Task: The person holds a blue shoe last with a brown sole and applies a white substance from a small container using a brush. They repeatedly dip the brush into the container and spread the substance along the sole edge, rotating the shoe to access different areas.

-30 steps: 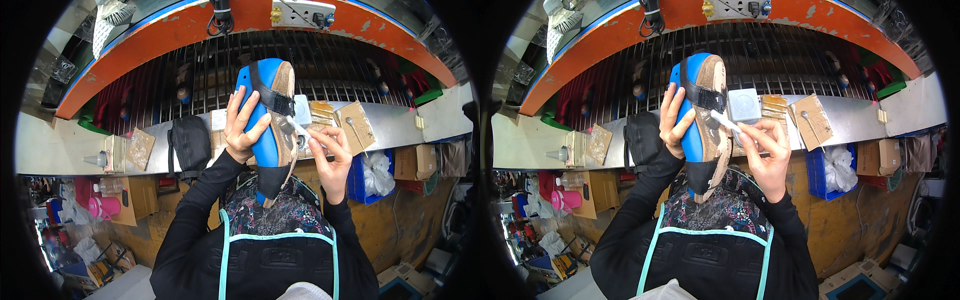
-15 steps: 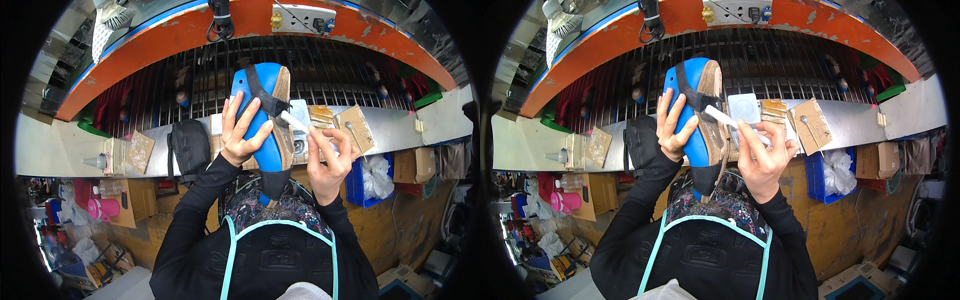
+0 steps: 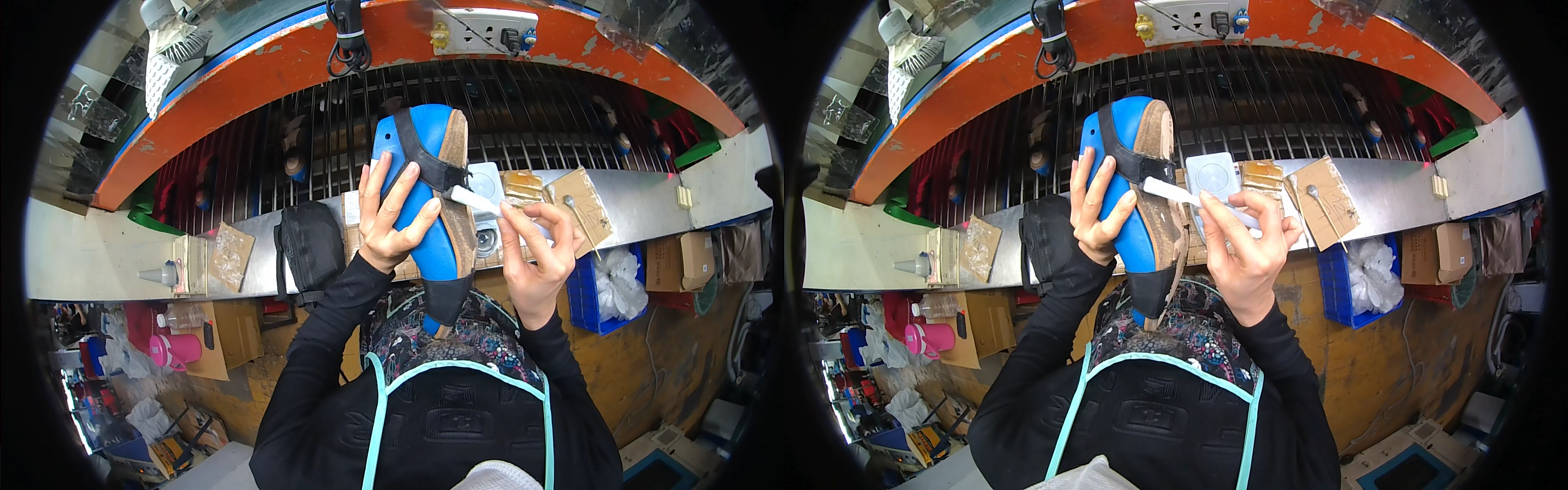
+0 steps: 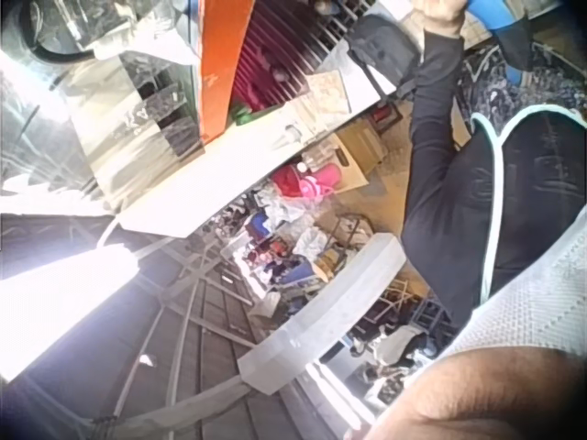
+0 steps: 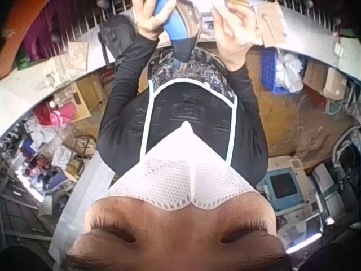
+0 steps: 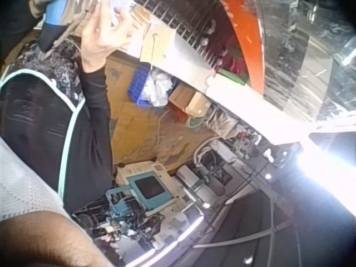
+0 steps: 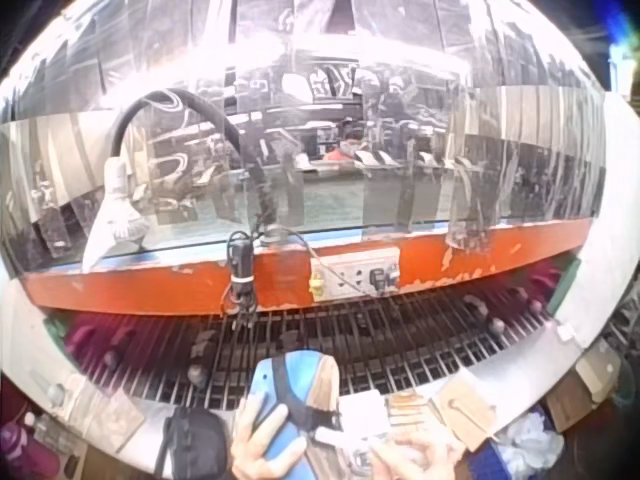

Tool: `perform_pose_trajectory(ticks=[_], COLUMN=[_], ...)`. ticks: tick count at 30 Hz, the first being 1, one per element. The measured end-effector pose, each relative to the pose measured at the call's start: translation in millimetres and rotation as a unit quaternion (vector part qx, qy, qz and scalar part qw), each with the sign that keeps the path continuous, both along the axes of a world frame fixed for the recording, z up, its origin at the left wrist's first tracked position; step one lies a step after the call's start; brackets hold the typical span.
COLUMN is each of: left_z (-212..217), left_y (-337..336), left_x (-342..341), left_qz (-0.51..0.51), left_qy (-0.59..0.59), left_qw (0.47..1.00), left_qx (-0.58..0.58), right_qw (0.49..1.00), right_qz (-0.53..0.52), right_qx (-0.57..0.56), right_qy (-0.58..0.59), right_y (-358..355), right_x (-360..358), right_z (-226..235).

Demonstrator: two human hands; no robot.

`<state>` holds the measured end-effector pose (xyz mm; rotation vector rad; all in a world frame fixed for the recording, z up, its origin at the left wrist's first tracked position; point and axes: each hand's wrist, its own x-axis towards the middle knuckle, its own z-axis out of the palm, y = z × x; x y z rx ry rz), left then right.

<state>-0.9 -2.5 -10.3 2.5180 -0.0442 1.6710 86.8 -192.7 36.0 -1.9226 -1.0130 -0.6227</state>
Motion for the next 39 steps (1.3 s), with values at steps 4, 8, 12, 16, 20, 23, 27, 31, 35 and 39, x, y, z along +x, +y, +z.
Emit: perform_pose_trajectory(ticks=[4, 8, 12, 16, 20, 23, 27, 31, 35, 39], left_z=[-1, -2, -3, -4, -4, -3, -2, -4, -7, -9], left_y=[0, -1, -2, -5, -5, -6, -6, -4, -1, 1], left_x=[-1, -1, -1, 0, -1, -2, -4, -3, 0, 0], left_qz=[-0.004, -0.003, -0.011, -0.017, -0.018, -0.014, -0.007, 0.001, 0.006, 0.012], left_qy=[-0.002, -0.004, -0.008, -0.015, -0.018, -0.016, -0.015, -0.030, -0.052, -0.068], left_qw=[1.000, 1.000, 1.000, 0.999, 0.998, 0.998, 0.997, 0.997, 0.996, 0.994], left_qx=[-0.008, -0.012, -0.027, -0.047, -0.060, -0.067, -0.074, -0.073, -0.076, -0.087], right_qw=[0.997, 0.993, 0.986, 0.983, 0.980, 0.973, 0.963, 0.960, 0.965, 0.971], right_qz=[0.052, 0.080, 0.098, 0.094, 0.107, 0.131, 0.142, 0.141, 0.123, 0.107], right_qx=[-0.006, -0.022, -0.014, 0.002, -0.002, 0.004, 0.037, 0.047, 0.031, 0.017], right_qy=[0.062, 0.086, 0.132, 0.160, 0.165, 0.189, 0.224, 0.236, 0.229, 0.215], right_y=[-6, -11, -14, -16, -19, -22, -22, -23, -24, -25], right_x=[6, 8, 6, 3, 3, 1, -3, -7, -12, -17], right_z=[4, 5, 2, -2, -5, -7, -9, -10, -12, -15])
